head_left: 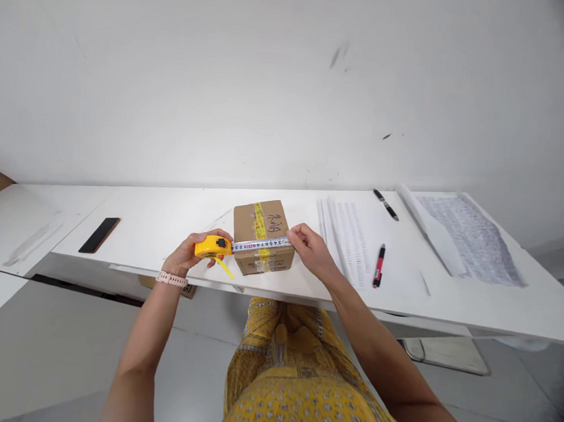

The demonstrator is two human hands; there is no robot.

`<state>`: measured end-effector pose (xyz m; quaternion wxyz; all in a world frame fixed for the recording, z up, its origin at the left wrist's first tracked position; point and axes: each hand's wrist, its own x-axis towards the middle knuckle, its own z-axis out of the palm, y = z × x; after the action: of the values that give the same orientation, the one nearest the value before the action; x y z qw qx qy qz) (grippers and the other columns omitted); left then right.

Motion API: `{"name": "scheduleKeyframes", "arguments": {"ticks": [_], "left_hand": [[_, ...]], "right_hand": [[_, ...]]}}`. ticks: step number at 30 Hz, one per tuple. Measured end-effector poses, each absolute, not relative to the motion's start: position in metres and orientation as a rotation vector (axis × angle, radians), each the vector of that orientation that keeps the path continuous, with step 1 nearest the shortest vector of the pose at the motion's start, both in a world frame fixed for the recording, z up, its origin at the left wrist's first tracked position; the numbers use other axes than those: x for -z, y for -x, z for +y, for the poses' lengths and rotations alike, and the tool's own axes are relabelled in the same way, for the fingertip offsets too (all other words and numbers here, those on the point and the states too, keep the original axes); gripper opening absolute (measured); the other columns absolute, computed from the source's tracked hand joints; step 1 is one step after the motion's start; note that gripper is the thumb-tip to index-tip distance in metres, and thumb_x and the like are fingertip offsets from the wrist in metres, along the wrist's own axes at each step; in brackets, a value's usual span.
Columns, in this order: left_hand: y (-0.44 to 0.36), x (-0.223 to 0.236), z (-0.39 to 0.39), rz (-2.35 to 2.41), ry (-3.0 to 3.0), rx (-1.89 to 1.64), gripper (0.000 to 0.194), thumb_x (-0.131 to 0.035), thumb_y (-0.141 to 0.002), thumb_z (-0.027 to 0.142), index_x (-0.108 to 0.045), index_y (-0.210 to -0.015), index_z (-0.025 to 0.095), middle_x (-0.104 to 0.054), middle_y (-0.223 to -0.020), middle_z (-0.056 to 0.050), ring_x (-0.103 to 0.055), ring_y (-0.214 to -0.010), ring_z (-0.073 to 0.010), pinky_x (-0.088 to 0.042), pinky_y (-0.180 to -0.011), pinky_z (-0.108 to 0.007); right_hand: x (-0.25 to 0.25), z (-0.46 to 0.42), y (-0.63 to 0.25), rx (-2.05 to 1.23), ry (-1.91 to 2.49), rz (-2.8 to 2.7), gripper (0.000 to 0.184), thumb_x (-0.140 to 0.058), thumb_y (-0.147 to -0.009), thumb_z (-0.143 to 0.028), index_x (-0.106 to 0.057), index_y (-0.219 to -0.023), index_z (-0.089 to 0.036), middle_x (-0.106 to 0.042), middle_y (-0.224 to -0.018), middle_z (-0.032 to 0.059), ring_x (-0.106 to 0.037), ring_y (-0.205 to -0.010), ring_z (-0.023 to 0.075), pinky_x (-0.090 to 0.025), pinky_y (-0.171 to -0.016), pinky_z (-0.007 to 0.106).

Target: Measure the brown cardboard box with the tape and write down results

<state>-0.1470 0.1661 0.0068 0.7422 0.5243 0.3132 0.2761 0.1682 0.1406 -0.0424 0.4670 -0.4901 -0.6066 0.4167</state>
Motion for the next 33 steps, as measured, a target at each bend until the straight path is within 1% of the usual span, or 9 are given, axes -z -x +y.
{"name": "scheduleKeyframes", "arguments": {"ticks": [5,8,10,13,16,20,24,28,33], "left_hand": [[0.141,-0.020,0.137,0.665,-1.277,-0.600,0.063,-0.068,-0.073,0.046,-0.060,-0.124,0.009,-0.065,-0.106,-0.015,-0.061,-0.075,-0.0193,-0.048,-0.051,-0.023],[0.127,-0.018,0.097,0.606,-1.382,-0.508,0.088,-0.079,-0.067,0.046,-0.048,-0.142,0.015,-0.059,-0.127,-0.018,-0.061,-0.102,-0.0282,-0.054,-0.079,-0.035],[0.114,-0.005,0.069,0.590,-1.395,-0.525,0.084,-0.080,-0.067,0.046,-0.052,-0.140,0.017,-0.059,-0.125,-0.017,-0.060,-0.106,-0.0297,-0.053,-0.087,-0.039],[0.098,0.025,0.038,0.574,-1.187,-0.740,0.080,-0.078,-0.066,0.056,-0.057,-0.133,0.017,-0.063,-0.117,-0.017,-0.064,-0.090,-0.0268,-0.057,-0.063,-0.031],[0.090,0.046,0.025,0.527,-0.957,-1.045,0.076,-0.076,-0.062,0.060,-0.065,-0.123,0.016,-0.064,-0.110,-0.015,-0.064,-0.079,-0.0238,-0.055,-0.046,-0.026],[0.088,0.050,0.032,0.695,-0.704,-1.490,0.059,-0.073,-0.062,0.058,-0.074,-0.100,0.013,-0.065,-0.116,-0.015,-0.066,-0.074,-0.0227,-0.057,-0.046,-0.027],[0.082,0.054,0.050,0.941,-0.550,-1.543,0.054,-0.077,-0.059,0.051,-0.074,-0.097,0.013,-0.069,-0.112,-0.015,-0.068,-0.075,-0.0256,-0.059,-0.050,-0.031],[0.076,0.059,0.056,1.003,-0.513,-1.547,0.052,-0.074,-0.063,0.051,-0.074,-0.098,0.014,-0.072,-0.101,-0.013,-0.069,-0.077,-0.0276,-0.060,-0.051,-0.033],[0.075,0.037,0.055,0.979,-0.582,-1.529,0.049,-0.071,-0.064,0.052,-0.074,-0.094,0.013,-0.073,-0.095,-0.014,-0.070,-0.072,-0.0275,-0.057,-0.046,-0.031]], "right_hand": [[0.009,0.136,-0.186,-1.040,1.148,-1.670,0.034,-0.046,-0.095,-0.050,-0.046,-0.076,-0.022,-0.043,-0.065,-0.0041,-0.037,-0.059,0.0124,-0.028,-0.056,0.027],[-0.024,0.124,-0.199,-1.023,1.074,-1.883,0.030,-0.046,-0.097,-0.046,-0.049,-0.079,-0.022,-0.042,-0.063,-0.0046,-0.035,-0.056,0.0111,-0.027,-0.053,0.026],[-0.039,0.117,-0.202,-1.049,0.992,-2.006,0.029,-0.047,-0.097,-0.044,-0.050,-0.079,-0.022,-0.040,-0.060,-0.0056,-0.034,-0.054,0.0103,-0.026,-0.052,0.025],[-0.040,0.115,-0.200,-1.133,0.837,-2.007,0.029,-0.049,-0.097,-0.046,-0.054,-0.083,-0.021,-0.045,-0.063,-0.0042,-0.037,-0.056,0.0102,-0.030,-0.053,0.025],[-0.010,0.124,-0.194,-1.118,0.865,-1.707,0.031,-0.046,-0.097,-0.049,-0.059,-0.101,-0.022,-0.045,-0.066,-0.0035,-0.040,-0.059,0.0118,-0.034,-0.055,0.025],[0.050,0.136,-0.189,-0.953,1.151,-1.398,0.043,-0.045,-0.096,-0.050,-0.054,-0.125,-0.019,-0.045,-0.065,-0.0041,-0.046,-0.062,0.0141,-0.040,-0.061,0.027],[0.083,0.133,-0.181,-0.992,1.143,-1.583,0.063,-0.049,-0.095,-0.048,-0.034,-0.149,-0.020,-0.052,-0.077,-0.0019,-0.051,-0.067,0.0145,-0.044,-0.065,0.029],[0.077,0.117,-0.174,-0.946,1.089,-1.674,0.069,-0.063,-0.087,-0.048,-0.038,-0.147,-0.024,-0.048,-0.074,-0.0044,-0.050,-0.066,0.0140,-0.044,-0.064,0.028],[0.046,0.105,-0.172,-0.831,1.191,-1.654,0.048,-0.063,-0.086,-0.049,-0.055,-0.126,-0.023,-0.044,-0.064,-0.0064,-0.046,-0.057,0.0131,-0.040,-0.054,0.026]]}}
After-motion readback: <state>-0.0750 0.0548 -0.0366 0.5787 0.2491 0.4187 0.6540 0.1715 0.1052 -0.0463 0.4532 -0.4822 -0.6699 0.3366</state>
